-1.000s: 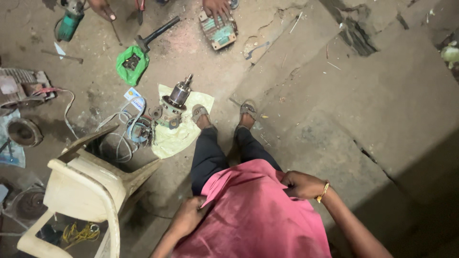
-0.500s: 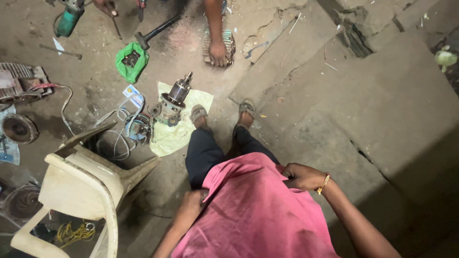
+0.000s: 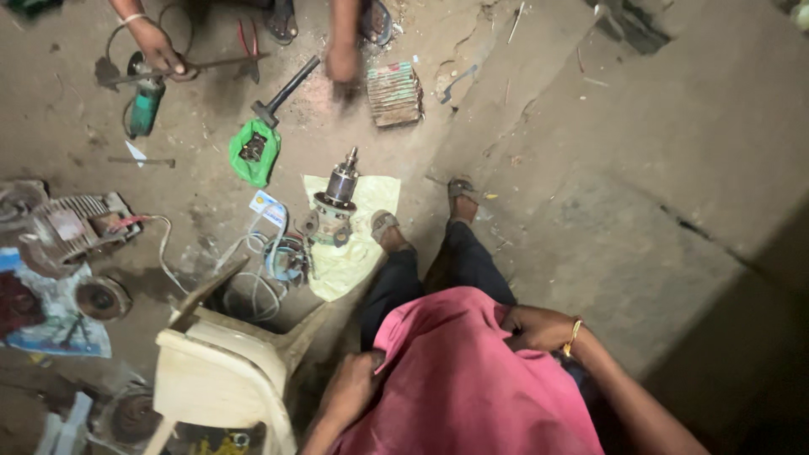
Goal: The person holds a cylindrical motor component while another person uses a metal rod to scrape or clean the interior. The camera wearer rotates the component to allow access to different sections during the cleaning process.
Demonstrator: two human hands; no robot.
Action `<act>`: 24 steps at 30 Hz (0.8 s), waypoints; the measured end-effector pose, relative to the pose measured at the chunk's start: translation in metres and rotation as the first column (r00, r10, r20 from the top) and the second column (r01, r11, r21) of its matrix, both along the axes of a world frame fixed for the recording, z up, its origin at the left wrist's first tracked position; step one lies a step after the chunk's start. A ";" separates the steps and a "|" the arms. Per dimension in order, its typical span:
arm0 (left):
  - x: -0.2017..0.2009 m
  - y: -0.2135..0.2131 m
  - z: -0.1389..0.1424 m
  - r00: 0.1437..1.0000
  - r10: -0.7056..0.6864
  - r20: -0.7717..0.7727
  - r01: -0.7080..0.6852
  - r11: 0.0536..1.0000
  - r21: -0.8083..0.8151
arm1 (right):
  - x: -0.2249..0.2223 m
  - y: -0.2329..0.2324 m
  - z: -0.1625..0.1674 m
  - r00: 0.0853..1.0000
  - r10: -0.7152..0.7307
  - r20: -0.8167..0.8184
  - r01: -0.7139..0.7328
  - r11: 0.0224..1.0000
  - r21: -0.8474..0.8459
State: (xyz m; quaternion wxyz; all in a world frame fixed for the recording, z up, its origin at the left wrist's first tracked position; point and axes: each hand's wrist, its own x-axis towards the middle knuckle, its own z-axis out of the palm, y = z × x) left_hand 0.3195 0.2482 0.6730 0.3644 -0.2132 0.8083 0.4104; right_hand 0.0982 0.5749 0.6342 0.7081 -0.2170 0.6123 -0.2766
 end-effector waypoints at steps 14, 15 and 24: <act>0.018 -0.013 -0.053 0.958 -0.259 0.121 0.221 0.941 0.257 | 0.058 0.031 -0.055 0.982 0.037 0.187 0.017 0.960 -0.279; 0.014 -0.001 -0.069 0.950 -0.274 0.150 0.224 0.933 0.282 | 0.056 0.024 -0.065 0.969 0.056 0.239 0.012 0.961 -0.275; -0.154 0.045 -0.400 0.954 -0.298 -0.026 0.297 0.955 -0.018 | -0.064 -0.081 -0.438 0.509 -0.072 -0.858 -0.040 0.993 -0.107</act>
